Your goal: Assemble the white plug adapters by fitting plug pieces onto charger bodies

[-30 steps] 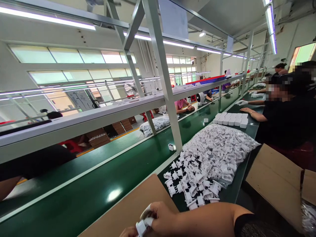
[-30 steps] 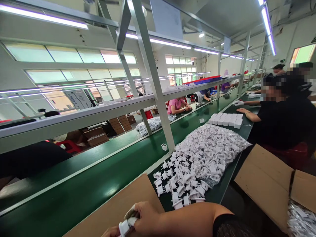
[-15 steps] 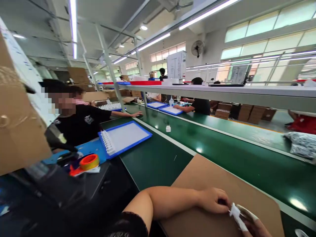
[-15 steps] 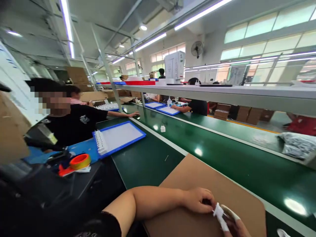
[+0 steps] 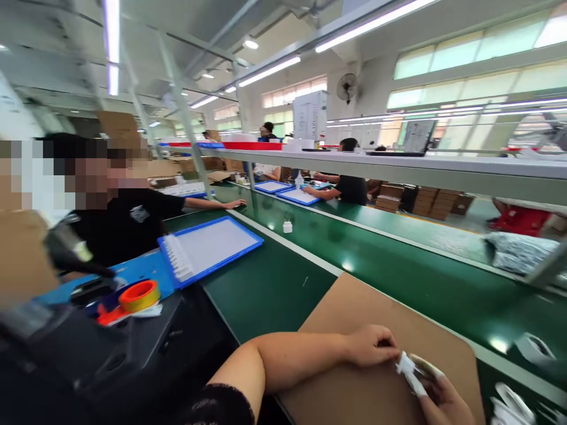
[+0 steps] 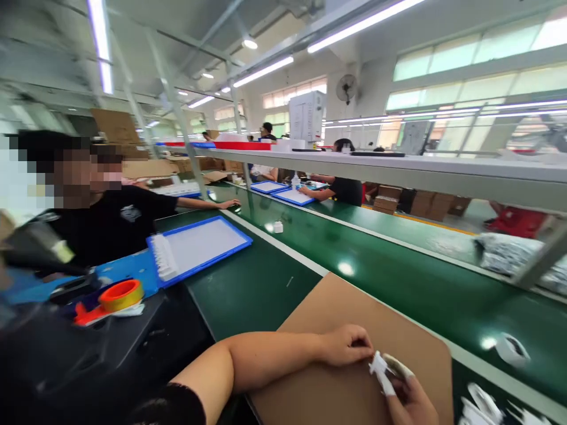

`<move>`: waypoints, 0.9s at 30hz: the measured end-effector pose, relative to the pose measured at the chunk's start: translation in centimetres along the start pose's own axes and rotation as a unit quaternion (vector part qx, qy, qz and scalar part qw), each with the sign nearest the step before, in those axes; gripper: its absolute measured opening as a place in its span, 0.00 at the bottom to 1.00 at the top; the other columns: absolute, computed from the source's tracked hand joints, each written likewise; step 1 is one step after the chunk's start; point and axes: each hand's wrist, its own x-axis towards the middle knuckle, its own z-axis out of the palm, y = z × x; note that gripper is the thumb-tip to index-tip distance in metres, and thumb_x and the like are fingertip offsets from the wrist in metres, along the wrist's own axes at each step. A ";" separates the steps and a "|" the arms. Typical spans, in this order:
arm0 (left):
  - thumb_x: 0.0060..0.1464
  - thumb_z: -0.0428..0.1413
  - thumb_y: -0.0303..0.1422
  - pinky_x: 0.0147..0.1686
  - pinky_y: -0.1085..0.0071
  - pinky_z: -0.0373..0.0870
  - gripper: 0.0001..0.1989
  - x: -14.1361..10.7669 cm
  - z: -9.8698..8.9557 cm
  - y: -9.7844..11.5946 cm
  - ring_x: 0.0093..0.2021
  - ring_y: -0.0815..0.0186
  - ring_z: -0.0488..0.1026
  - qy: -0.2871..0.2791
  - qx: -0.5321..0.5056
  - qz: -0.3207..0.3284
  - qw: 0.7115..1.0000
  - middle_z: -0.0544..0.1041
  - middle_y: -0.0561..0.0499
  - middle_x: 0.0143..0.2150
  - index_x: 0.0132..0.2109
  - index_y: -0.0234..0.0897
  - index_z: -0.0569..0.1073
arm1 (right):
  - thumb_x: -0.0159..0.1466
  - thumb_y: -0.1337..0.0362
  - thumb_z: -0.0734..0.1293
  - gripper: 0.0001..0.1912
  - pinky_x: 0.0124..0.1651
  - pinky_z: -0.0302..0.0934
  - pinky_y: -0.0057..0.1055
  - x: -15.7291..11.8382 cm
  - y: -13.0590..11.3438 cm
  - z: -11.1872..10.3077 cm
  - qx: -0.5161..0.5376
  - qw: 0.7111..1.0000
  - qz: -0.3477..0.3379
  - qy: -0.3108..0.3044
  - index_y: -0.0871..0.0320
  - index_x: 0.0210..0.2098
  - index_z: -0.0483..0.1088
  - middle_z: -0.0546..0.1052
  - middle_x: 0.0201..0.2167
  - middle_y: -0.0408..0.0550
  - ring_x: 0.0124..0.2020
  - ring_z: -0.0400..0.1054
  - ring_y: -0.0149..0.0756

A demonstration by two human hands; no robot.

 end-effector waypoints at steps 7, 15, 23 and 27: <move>0.63 0.53 0.54 0.38 0.69 0.68 0.25 -1.9 -0.4 1.4 0.34 0.65 0.70 0.016 -0.090 -0.009 0.996 0.74 0.48 0.31 0.34 0.34 0.74 | 0.61 0.55 0.67 0.17 0.46 0.71 0.38 -3.5 -5.4 1.4 0.101 0.991 -0.089 -0.010 0.60 0.44 0.75 0.81 0.42 0.55 0.40 0.77 0.42; 0.47 0.64 0.56 0.35 0.68 0.73 0.30 -1.9 0.1 2.3 0.35 0.64 0.74 0.098 -0.145 -0.121 0.977 0.76 0.46 0.39 0.43 0.33 0.73 | 0.65 0.67 0.68 0.06 0.44 0.66 0.31 -3.4 -3.7 3.0 0.072 0.993 -0.078 0.043 0.60 0.42 0.74 0.76 0.39 0.49 0.39 0.72 0.36; 0.42 0.59 0.62 0.47 0.55 0.75 0.42 9.3 -0.4 5.0 0.52 0.47 0.75 0.059 0.136 -0.026 0.989 0.74 0.35 0.57 0.54 0.32 0.70 | 0.59 0.60 0.76 0.12 0.38 0.63 0.25 -3.2 -3.8 3.1 -0.135 0.984 -0.111 0.015 0.59 0.38 0.76 0.73 0.35 0.44 0.36 0.69 0.34; 0.46 0.54 0.60 0.63 0.45 0.65 0.46 16.0 3.2 5.9 0.64 0.38 0.67 0.016 0.265 -0.014 0.964 0.70 0.28 0.65 0.61 0.26 0.68 | 0.57 0.53 0.76 0.18 0.31 0.62 0.25 -2.8 -3.6 2.9 -0.166 0.980 -0.099 -0.038 0.59 0.40 0.76 0.74 0.35 0.43 0.33 0.70 0.35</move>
